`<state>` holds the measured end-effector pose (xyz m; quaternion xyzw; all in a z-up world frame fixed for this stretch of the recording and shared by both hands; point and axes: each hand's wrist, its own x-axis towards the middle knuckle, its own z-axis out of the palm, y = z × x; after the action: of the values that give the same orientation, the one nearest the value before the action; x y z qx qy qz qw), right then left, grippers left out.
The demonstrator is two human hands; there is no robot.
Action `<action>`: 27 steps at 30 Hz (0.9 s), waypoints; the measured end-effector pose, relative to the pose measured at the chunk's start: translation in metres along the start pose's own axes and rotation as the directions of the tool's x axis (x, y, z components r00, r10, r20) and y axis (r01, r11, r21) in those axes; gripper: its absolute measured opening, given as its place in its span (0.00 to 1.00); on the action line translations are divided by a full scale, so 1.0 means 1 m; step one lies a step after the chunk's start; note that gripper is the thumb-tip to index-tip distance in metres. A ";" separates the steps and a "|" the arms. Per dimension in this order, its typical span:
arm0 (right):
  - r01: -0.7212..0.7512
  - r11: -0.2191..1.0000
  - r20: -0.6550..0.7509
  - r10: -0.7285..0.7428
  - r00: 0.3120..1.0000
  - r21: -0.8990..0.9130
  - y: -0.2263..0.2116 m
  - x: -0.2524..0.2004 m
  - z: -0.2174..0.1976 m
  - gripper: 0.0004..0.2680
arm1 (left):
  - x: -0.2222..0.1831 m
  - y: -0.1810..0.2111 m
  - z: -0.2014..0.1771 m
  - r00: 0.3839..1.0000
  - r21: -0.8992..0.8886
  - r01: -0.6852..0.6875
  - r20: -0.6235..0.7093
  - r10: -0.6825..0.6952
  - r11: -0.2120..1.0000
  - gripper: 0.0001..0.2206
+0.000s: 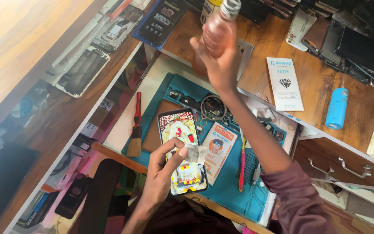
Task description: The person wipes the surface of a mobile phone with a cloth, applies a liquid from a bottle onto the screen, and cleans it again with a small piece of paper.
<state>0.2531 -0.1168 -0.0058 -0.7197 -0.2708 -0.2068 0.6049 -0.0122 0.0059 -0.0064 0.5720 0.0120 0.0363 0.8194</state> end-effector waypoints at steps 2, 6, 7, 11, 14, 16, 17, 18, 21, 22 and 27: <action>0.027 0.981 -0.071 -0.042 0.997 -0.191 0.019 0.011 0.010 0.32 | -0.003 -0.002 0.000 1.000 0.022 0.019 -0.018 -0.019 1.000 0.08; 0.072 0.930 -0.157 -0.137 0.978 -0.361 0.037 0.025 0.025 0.33 | -0.007 -0.004 -0.002 0.997 0.046 0.060 -0.047 -0.058 0.997 0.08; 0.032 0.934 -0.179 -0.102 0.979 -0.355 0.039 0.024 0.027 0.34 | -0.007 -0.005 -0.003 0.997 0.029 0.063 -0.049 -0.062 0.998 0.08; 0.119 0.880 -0.232 -0.249 0.940 -0.460 0.037 0.025 0.032 0.39 | -0.005 -0.005 -0.005 0.996 -0.014 0.070 -0.048 -0.070 0.997 0.07; 0.103 0.836 -0.240 -0.270 0.932 -0.539 0.012 0.018 0.028 0.39 | -0.007 -0.006 -0.006 0.996 0.024 0.066 -0.059 -0.065 0.998 0.08; 0.085 0.804 -0.241 -0.275 0.931 -0.588 -0.029 -0.009 0.011 0.31 | -0.003 -0.007 -0.007 0.997 0.052 0.048 -0.060 -0.045 0.997 0.08; 0.088 0.861 -0.170 -0.198 0.965 -0.501 -0.048 -0.018 0.004 0.22 | 0.000 -0.008 -0.007 0.998 0.058 0.036 -0.059 -0.033 0.998 0.08; 0.074 0.908 -0.088 -0.120 0.989 -0.412 -0.067 -0.028 -0.005 0.12 | 0.000 -0.009 -0.006 0.998 0.064 0.032 -0.057 -0.028 0.997 0.08; -0.066 0.982 0.449 0.141 0.882 -0.177 -0.122 -0.059 -0.049 0.06 | 0.003 -0.010 -0.002 0.997 0.082 0.034 -0.077 -0.028 0.996 0.07; -0.062 0.985 0.578 0.147 0.803 -0.164 -0.135 -0.068 -0.058 0.07 | 0.005 -0.009 -0.002 0.998 0.113 0.028 -0.052 -0.022 0.993 0.07; -0.271 0.940 0.509 0.340 0.791 -0.207 -0.165 -0.106 -0.087 0.09 | 0.010 -0.007 0.007 0.999 0.182 0.007 0.038 -0.014 0.983 0.09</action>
<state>0.0689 -0.1967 0.0694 -0.8186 -0.2957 0.0875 0.4845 -0.0010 -0.0020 -0.0104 0.6451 0.0022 0.0198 0.7638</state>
